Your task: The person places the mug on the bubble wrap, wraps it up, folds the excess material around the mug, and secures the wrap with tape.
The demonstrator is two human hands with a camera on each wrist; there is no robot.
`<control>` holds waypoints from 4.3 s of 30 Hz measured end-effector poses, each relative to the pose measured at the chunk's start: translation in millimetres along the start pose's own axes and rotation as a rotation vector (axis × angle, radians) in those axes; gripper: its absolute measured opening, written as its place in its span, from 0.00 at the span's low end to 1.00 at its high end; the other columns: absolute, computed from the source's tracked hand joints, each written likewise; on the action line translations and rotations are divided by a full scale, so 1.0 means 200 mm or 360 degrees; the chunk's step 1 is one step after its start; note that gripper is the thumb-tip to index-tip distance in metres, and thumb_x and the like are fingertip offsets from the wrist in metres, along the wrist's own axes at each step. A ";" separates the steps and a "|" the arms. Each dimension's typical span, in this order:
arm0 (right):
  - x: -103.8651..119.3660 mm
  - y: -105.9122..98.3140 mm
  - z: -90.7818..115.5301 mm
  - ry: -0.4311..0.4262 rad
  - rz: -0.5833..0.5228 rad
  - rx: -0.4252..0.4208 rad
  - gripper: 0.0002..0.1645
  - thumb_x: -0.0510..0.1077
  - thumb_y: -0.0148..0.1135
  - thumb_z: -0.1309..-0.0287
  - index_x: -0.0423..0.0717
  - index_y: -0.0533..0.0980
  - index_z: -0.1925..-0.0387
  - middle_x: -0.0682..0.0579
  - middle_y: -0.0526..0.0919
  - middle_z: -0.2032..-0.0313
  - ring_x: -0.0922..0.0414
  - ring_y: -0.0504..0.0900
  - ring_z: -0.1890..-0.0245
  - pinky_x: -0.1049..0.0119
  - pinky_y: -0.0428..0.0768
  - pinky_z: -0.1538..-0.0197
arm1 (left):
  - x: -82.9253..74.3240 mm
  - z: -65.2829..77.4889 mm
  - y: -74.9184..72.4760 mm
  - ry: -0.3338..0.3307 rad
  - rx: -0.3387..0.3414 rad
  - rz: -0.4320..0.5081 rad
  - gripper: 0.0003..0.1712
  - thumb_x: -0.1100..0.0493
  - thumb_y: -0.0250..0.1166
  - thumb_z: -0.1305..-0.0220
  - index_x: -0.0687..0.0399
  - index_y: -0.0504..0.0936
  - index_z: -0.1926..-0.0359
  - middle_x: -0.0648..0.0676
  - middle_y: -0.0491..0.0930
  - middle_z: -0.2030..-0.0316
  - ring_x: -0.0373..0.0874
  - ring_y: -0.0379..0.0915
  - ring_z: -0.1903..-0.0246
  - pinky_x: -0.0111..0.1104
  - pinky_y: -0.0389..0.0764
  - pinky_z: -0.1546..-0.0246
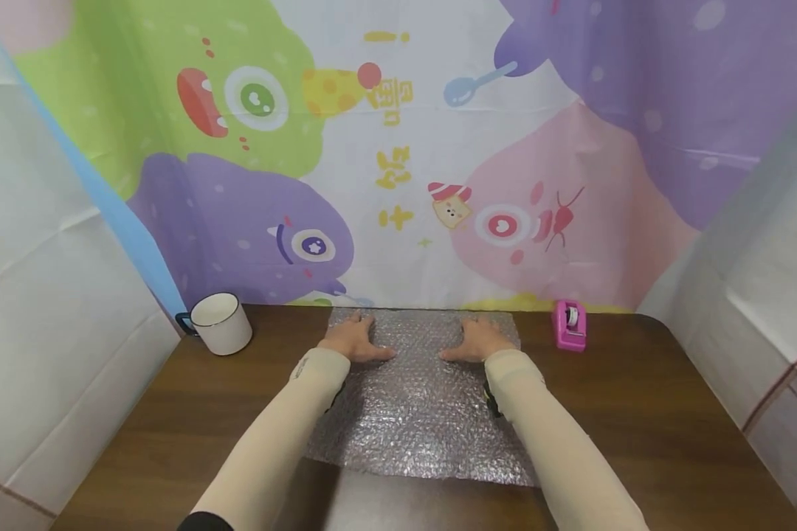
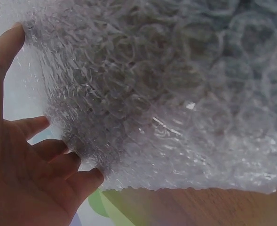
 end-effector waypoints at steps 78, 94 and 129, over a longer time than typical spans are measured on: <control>0.01 0.03 0.04 -0.0070 0.0003 -0.0093 0.57 0.69 0.69 0.42 0.36 0.64 0.26 0.29 0.64 0.28 0.30 0.63 0.27 0.32 0.66 0.30 | 0.02 0.07 0.04 -0.0098 0.0001 0.0200 0.61 0.27 0.72 0.46 0.50 0.59 0.20 0.65 0.53 0.20 0.64 0.52 0.22 0.60 0.63 0.28; 0.00 0.06 0.09 -0.0080 -0.0025 -0.0108 0.57 0.70 0.70 0.44 0.37 0.65 0.27 0.28 0.62 0.27 0.29 0.63 0.28 0.31 0.67 0.32 | -0.01 0.14 0.03 -0.0066 0.0069 0.0143 0.60 0.28 0.68 0.41 0.53 0.55 0.19 0.67 0.49 0.20 0.65 0.49 0.22 0.59 0.63 0.28; 0.01 0.13 0.26 -0.0064 -0.0072 -0.0148 0.57 0.69 0.71 0.45 0.38 0.65 0.27 0.25 0.59 0.26 0.23 0.57 0.27 0.24 0.64 0.34 | 0.01 0.28 0.10 0.0014 0.0041 0.0062 0.60 0.25 0.65 0.42 0.54 0.56 0.20 0.67 0.51 0.21 0.65 0.51 0.22 0.60 0.64 0.28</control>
Point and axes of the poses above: each hand's wrist, its own z-axis away from the middle knuckle, its own y-axis out of the palm, x = y × z, the point moved 5 cm from there along -z, towards the middle knuckle
